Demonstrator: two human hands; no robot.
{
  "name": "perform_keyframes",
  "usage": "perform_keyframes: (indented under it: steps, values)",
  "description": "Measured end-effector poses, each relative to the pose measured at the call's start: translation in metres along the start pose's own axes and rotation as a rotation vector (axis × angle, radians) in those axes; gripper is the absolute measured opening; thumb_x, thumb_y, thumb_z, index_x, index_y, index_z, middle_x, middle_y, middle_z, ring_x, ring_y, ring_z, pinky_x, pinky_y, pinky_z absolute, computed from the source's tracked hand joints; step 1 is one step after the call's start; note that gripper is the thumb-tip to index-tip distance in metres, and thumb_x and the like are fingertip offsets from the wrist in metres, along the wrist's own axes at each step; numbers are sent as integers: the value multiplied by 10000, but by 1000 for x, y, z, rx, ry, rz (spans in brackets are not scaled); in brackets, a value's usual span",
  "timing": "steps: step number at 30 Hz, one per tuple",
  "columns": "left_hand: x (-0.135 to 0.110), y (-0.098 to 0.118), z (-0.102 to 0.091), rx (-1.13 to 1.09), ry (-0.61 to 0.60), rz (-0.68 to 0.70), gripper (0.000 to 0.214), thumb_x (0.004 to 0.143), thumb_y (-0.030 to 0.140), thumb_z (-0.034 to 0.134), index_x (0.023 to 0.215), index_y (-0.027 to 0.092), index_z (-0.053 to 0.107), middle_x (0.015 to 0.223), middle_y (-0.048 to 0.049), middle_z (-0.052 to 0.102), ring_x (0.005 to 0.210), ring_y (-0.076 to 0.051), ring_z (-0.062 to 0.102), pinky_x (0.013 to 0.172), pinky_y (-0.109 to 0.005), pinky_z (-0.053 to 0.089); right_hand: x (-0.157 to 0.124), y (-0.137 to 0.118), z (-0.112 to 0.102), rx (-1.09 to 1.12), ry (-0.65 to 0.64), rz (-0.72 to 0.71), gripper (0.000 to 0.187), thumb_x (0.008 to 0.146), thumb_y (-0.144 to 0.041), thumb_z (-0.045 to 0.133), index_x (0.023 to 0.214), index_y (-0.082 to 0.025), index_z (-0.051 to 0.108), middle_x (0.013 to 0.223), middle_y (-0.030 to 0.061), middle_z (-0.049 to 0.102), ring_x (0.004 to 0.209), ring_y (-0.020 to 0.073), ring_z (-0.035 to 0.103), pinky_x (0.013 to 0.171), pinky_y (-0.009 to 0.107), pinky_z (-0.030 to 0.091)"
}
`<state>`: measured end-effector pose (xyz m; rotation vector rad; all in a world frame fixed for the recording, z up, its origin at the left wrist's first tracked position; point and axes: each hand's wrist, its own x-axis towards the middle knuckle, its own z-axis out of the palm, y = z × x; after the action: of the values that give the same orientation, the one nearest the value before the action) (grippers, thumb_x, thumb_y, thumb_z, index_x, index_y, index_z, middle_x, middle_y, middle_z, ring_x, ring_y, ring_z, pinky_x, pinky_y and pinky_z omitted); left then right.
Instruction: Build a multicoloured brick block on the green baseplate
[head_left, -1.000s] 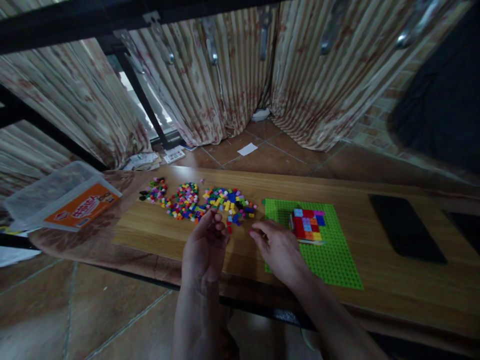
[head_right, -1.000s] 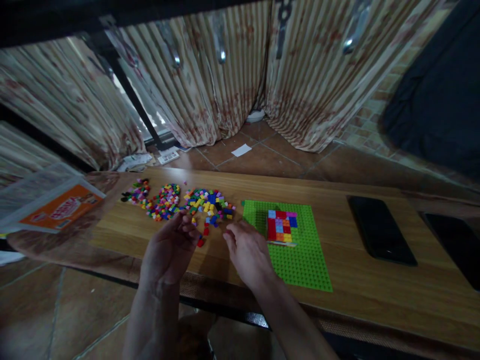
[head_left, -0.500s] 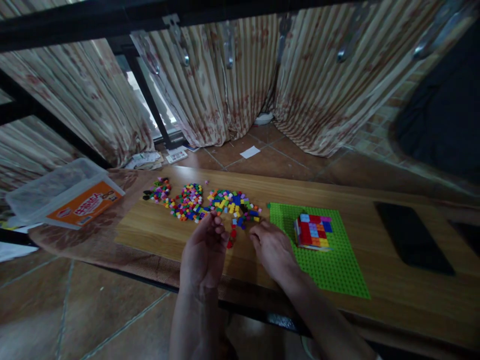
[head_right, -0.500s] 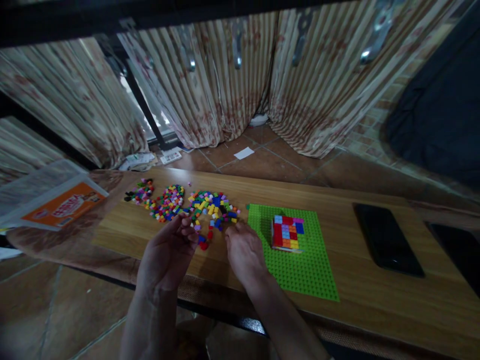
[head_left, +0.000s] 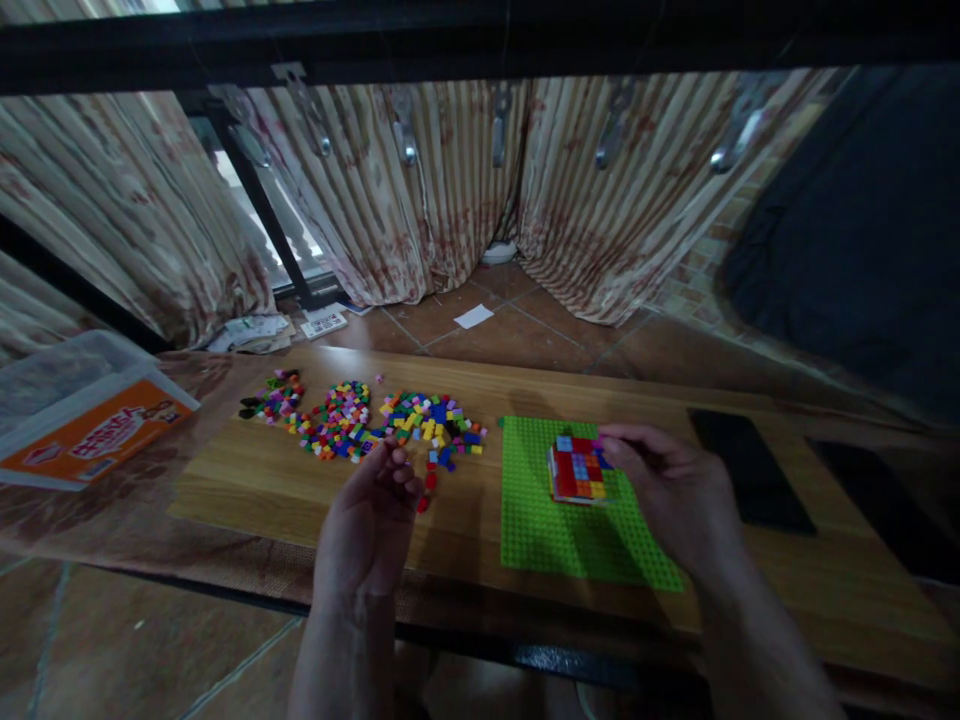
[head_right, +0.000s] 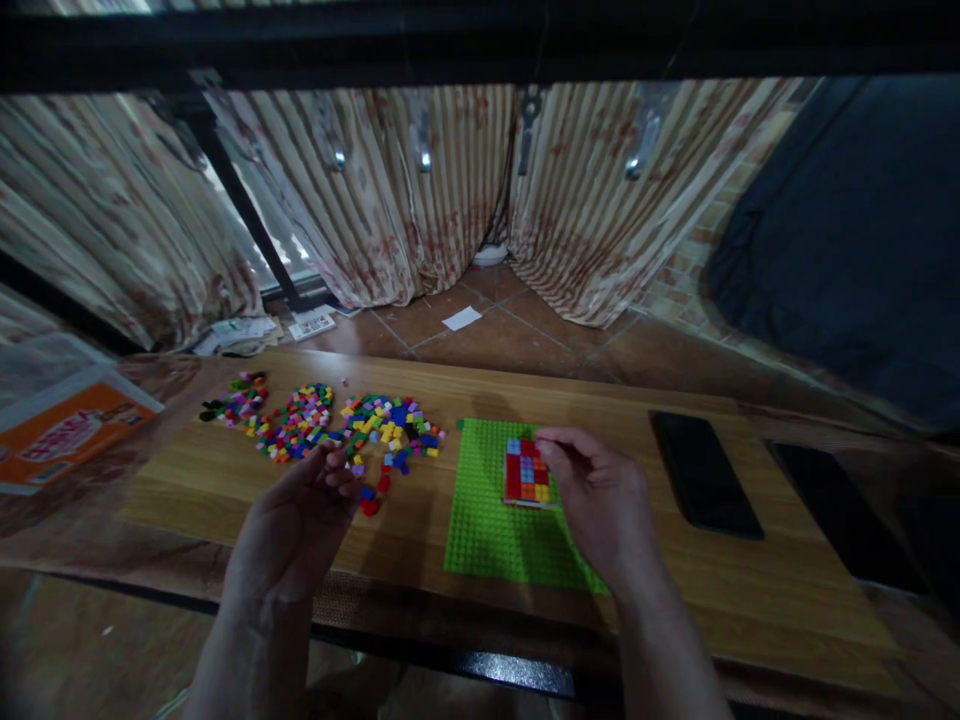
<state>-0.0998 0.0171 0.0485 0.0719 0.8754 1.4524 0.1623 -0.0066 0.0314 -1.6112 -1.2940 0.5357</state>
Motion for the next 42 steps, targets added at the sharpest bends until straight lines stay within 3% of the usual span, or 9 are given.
perform_keyframes:
  steps: [5,12,26,34,42]
  values:
    - [0,-2,2,17,13,-1,240,929,75,399,832,98,618,659,-6,551,512,-61,507,466,-160,471,7,22,-17,-153,57,36,203,809,-398,639,869,-225,727,870,46,744,799,214,684,740,349,522]
    - [2,-5,3,17,29,0,218,920,80,427,817,91,619,670,-14,562,533,-64,528,477,-154,486,8,28,-7,-176,-71,-87,205,857,-367,576,862,-231,728,921,46,687,836,194,645,774,346,489]
    - [-1,-2,4,36,20,-1,235,918,71,412,819,100,624,673,-18,566,536,-69,530,476,-157,489,11,38,4,-76,-21,-47,183,792,-386,646,830,-243,756,992,59,653,906,206,626,763,352,503]
    - [1,-3,2,25,-1,7,232,918,70,413,826,97,624,671,-14,559,525,-66,519,476,-161,481,17,44,7,80,-15,146,294,705,-383,730,923,-186,735,889,67,732,775,198,667,763,384,528]
    - [1,-4,3,27,10,0,230,909,64,413,819,101,621,654,-12,548,518,-69,513,471,-155,476,19,45,9,309,-54,307,374,606,-383,799,912,-176,742,877,62,754,775,197,687,783,402,542]
